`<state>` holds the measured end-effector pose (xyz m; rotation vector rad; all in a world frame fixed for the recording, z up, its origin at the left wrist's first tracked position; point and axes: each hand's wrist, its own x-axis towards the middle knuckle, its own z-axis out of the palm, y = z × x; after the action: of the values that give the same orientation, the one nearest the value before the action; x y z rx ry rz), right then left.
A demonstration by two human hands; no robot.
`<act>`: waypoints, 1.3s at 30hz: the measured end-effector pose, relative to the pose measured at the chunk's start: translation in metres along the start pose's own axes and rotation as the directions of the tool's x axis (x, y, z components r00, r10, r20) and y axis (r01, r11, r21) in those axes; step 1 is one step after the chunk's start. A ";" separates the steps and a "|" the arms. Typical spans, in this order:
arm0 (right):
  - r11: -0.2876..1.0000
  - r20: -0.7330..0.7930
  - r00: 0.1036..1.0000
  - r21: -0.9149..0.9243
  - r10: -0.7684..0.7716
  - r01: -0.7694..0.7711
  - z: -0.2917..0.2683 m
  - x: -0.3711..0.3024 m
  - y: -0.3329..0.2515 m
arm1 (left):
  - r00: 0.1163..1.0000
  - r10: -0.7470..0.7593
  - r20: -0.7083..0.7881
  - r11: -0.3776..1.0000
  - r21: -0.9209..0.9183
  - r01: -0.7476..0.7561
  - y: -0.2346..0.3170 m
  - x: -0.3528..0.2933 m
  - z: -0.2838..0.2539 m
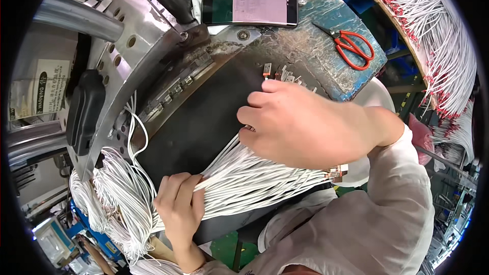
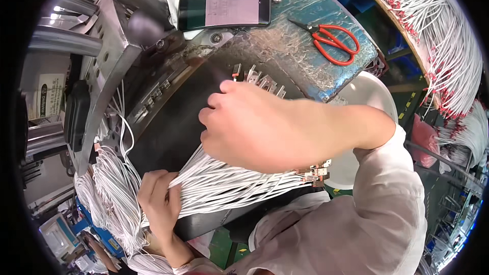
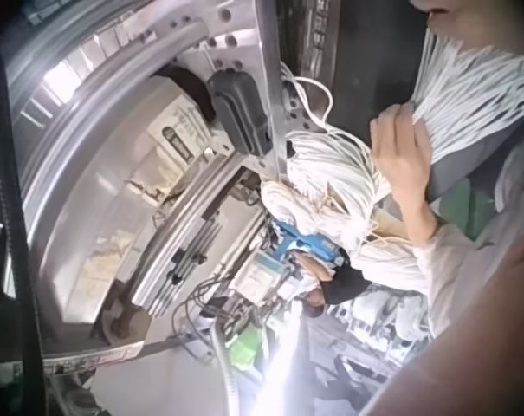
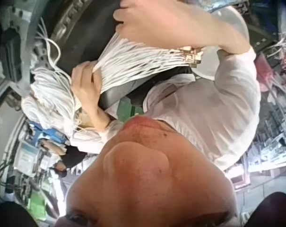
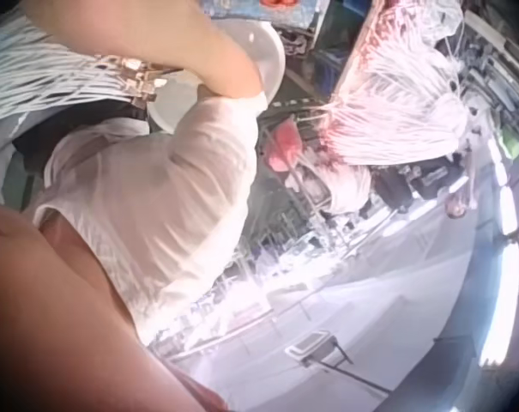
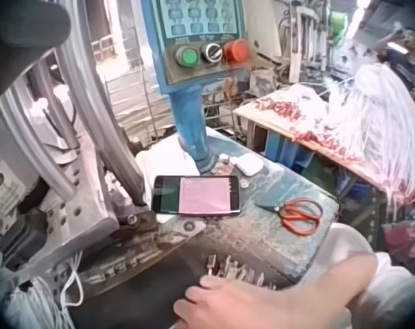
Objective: The person inserts cable ends into a metal fixture by hand, places the fixture into a press machine to mold the connectors, and removes the processed cables.
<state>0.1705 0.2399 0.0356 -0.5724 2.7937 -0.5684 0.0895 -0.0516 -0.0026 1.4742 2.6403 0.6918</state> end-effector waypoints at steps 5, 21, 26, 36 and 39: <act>0.952 -0.606 0.778 0.304 0.164 0.037 -0.006 0.007 0.080 | 0.997 0.062 -0.048 0.998 0.000 -0.062 -0.002 0.006 0.005; 0.963 -0.812 0.565 -0.016 0.144 -0.268 0.007 0.023 0.131 | 0.999 0.023 0.028 1.000 -0.020 -0.022 -0.004 0.000 0.004; 0.950 -0.791 0.583 -0.009 0.183 -0.311 0.003 0.019 0.123 | 0.999 0.033 0.016 0.999 -0.027 -0.033 -0.005 -0.001 0.003; 0.934 -0.791 0.593 -0.083 0.151 -0.348 0.004 0.016 0.127 | 0.994 0.103 -0.032 0.992 0.080 -0.100 -0.003 -0.005 0.005; 0.967 -0.826 0.528 0.077 0.198 -0.242 -0.003 0.019 0.098 | 0.987 0.143 -0.072 0.984 0.113 -0.135 -0.005 -0.010 0.006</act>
<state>0.1206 0.3160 -0.0051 0.1520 3.6947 -0.9019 0.0928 -0.0599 -0.0116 1.7088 2.6933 0.6399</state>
